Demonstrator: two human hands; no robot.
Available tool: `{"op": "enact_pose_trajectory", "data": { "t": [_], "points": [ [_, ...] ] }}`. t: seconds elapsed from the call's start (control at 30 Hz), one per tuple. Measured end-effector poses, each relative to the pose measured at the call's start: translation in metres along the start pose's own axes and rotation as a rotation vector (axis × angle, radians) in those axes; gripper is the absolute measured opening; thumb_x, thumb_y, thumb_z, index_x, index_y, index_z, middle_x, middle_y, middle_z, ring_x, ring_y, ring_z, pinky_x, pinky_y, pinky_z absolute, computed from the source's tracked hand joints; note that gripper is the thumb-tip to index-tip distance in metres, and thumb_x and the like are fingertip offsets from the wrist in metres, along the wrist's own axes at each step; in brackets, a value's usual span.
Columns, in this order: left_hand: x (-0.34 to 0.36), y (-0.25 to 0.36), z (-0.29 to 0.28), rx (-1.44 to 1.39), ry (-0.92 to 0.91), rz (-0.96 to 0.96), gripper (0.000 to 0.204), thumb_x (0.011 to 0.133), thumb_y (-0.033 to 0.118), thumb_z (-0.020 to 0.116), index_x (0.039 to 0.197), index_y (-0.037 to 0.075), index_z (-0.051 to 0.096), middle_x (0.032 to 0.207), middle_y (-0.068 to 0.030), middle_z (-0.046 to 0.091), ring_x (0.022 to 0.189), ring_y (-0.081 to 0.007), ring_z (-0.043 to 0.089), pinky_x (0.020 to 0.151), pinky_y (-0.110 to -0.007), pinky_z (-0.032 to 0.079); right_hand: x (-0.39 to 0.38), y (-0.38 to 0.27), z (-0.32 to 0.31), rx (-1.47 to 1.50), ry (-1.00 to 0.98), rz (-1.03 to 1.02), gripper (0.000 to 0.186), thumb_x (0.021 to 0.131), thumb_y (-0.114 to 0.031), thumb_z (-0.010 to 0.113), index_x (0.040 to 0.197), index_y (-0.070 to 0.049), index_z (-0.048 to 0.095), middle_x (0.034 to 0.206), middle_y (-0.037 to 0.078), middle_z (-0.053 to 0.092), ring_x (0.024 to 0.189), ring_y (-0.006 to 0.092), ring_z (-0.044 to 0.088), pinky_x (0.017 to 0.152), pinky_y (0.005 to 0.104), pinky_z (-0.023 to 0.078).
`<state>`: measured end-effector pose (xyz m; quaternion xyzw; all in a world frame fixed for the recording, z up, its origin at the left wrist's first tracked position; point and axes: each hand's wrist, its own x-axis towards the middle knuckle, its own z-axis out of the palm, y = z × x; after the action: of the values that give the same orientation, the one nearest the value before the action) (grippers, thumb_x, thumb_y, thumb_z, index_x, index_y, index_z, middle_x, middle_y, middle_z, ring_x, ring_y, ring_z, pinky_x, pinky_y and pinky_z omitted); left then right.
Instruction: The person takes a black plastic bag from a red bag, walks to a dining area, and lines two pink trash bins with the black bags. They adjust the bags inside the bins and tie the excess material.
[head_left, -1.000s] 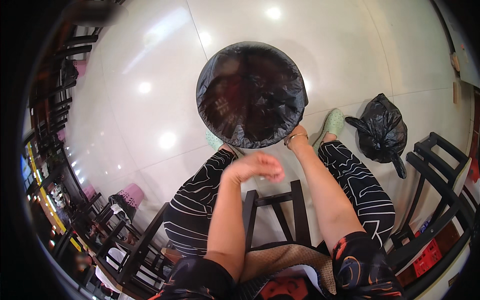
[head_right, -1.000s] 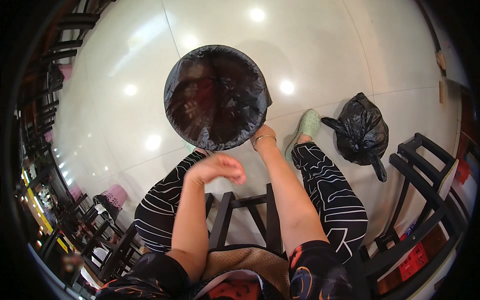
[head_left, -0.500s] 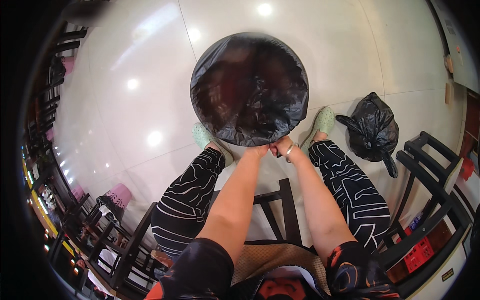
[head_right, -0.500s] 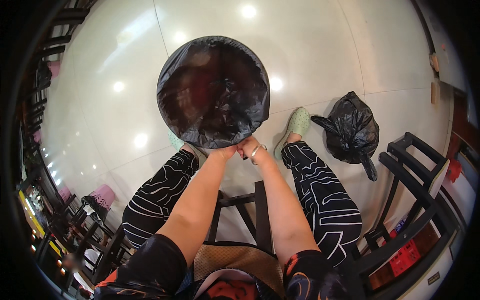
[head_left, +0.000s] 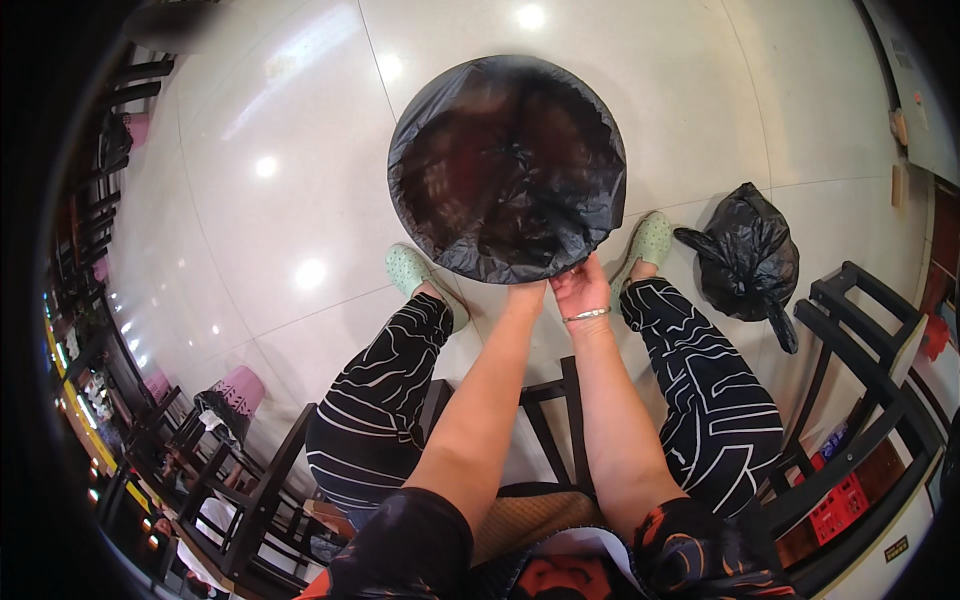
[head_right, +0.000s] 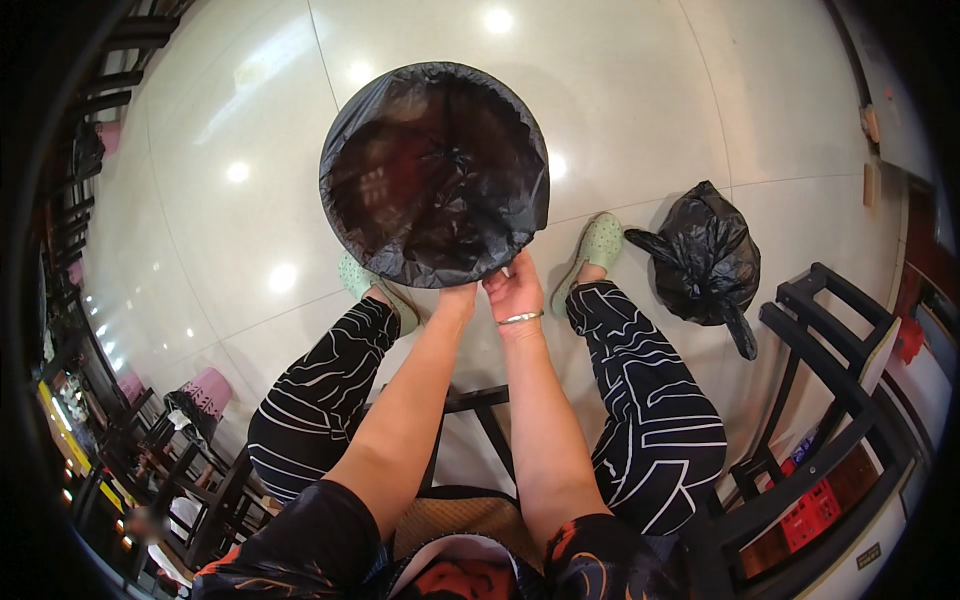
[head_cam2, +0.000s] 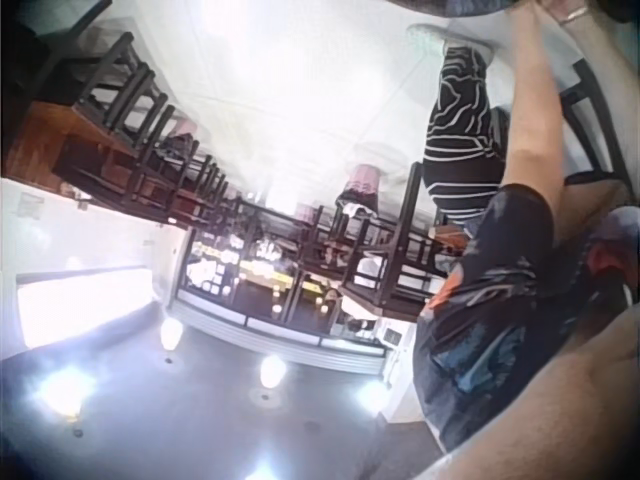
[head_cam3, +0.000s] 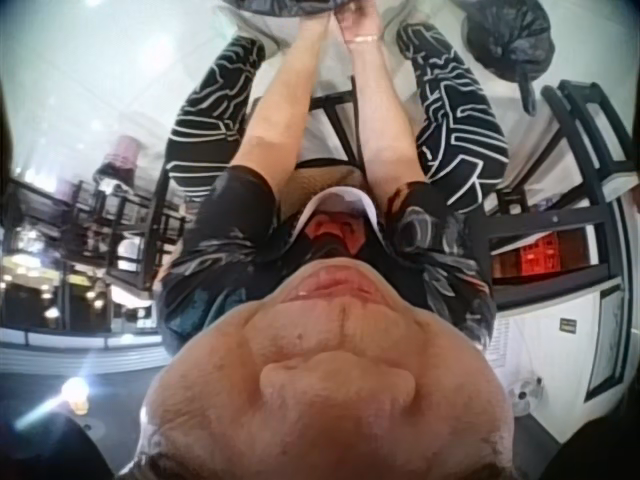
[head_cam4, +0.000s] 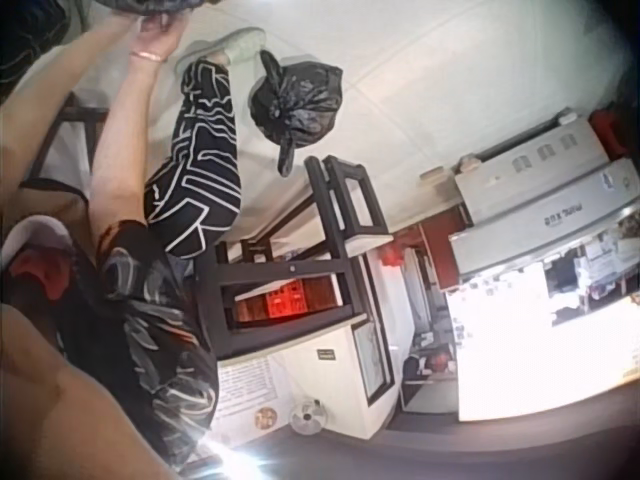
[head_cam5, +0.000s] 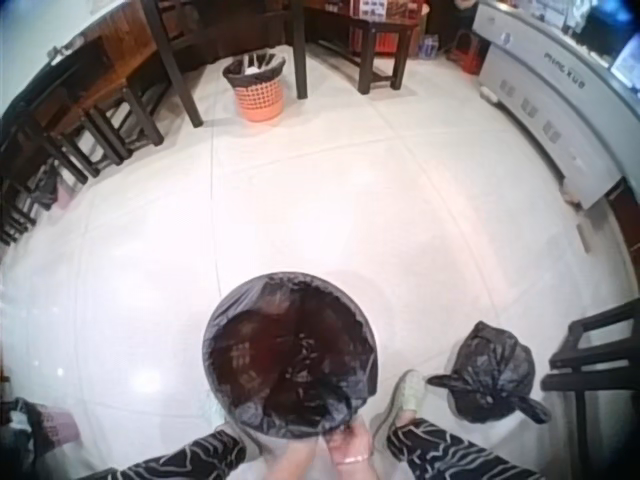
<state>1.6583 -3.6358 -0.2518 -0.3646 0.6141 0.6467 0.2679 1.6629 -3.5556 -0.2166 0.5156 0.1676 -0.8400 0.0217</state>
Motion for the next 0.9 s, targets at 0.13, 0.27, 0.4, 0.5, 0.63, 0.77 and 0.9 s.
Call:
{"op": "enact_pose_trajectory", "data": {
  "t": [0.13, 0.27, 0.4, 0.5, 0.63, 0.77, 0.9],
  "points": [
    [-0.006, 0.012, 0.024, -0.304, 0.046, 0.031, 0.057, 0.081, 0.028, 0.056, 0.129, 0.007, 0.032, 0.129, -0.0053, 0.038, 0.113, -0.0177, 0.038, 0.094, -0.03, 0.032, 0.013, 0.001, -0.015, -0.941, -0.005, -0.535, 0.021, 0.076, -0.008, 0.052, 0.097, -0.005, 0.052, 0.077, 0.011, 0.059, 0.072, 0.0258, 0.057, 0.064, 0.0384, 0.045],
    [0.009, -0.004, 0.027, -0.06, 0.127, 0.114, 0.056, 0.082, 0.028, 0.055, 0.129, 0.008, 0.032, 0.128, -0.0062, 0.039, 0.112, -0.018, 0.039, 0.095, -0.032, 0.032, -0.002, -0.005, -0.004, -1.701, 0.07, -0.705, 0.024, 0.077, -0.011, 0.052, 0.1, -0.004, 0.05, 0.079, 0.018, 0.058, 0.076, 0.0413, 0.054, 0.069, 0.0428, 0.044],
    [0.046, -0.05, -0.008, -0.536, -0.021, 0.105, 0.054, 0.081, 0.023, 0.057, 0.128, 0.01, 0.034, 0.122, -0.0032, 0.043, 0.106, -0.018, 0.041, 0.09, -0.031, 0.035, -0.001, 0.002, 0.0, -1.687, 0.075, -0.678, 0.013, 0.08, -0.014, 0.047, 0.087, -0.005, 0.051, 0.064, 0.013, 0.055, 0.06, 0.035, 0.053, 0.052, 0.0408, 0.043],
    [0.023, -0.022, -0.001, 0.247, -0.227, -0.048, 0.044, 0.081, 0.023, 0.056, 0.12, 0.01, 0.039, 0.117, -0.0045, 0.043, 0.103, -0.0172, 0.039, 0.087, -0.031, 0.034, 0.023, -0.029, -0.012, -0.468, 0.036, 0.284, 0.014, 0.081, -0.016, 0.044, 0.071, -0.008, 0.048, 0.05, 0.003, 0.043, 0.044, 0.0204, 0.041, 0.035, 0.0312, 0.029],
    [0.034, -0.018, -0.031, 0.023, -0.282, 0.005, 0.017, 0.077, 0.01, 0.058, 0.093, 0.012, 0.052, 0.088, -0.0018, 0.052, 0.074, -0.0129, 0.046, 0.065, -0.029, 0.039, 0.012, -0.033, -0.008, 0.217, -0.137, 0.87, 0.025, 0.079, -0.017, 0.042, 0.055, -0.014, 0.037, 0.044, -0.004, 0.035, 0.036, 0.0091, 0.021, 0.033, 0.0225, 0.016],
    [0.023, -0.003, -0.02, 0.161, -0.34, -0.061, 0.039, 0.079, 0.014, 0.055, 0.115, 0.009, 0.04, 0.114, -0.0059, 0.043, 0.103, -0.0168, 0.037, 0.088, -0.028, 0.029, 0.01, -0.026, -0.019, 0.21, -0.253, 0.491, 0.017, 0.08, -0.019, 0.043, 0.066, -0.011, 0.044, 0.053, -0.003, 0.042, 0.035, 0.0085, 0.027, 0.034, 0.0227, 0.021],
    [0.034, -0.044, -0.03, 0.515, -0.197, 0.194, 0.052, 0.083, 0.022, 0.051, 0.129, 0.008, 0.032, 0.132, -0.009, 0.035, 0.121, -0.0199, 0.031, 0.1, -0.028, 0.025, 0.003, -0.006, -0.007, -0.509, -0.078, -0.233, 0.018, 0.078, -0.009, 0.049, 0.094, -0.004, 0.054, 0.072, 0.004, 0.056, 0.046, 0.013, 0.05, 0.044, 0.0241, 0.038]
  ]
}}
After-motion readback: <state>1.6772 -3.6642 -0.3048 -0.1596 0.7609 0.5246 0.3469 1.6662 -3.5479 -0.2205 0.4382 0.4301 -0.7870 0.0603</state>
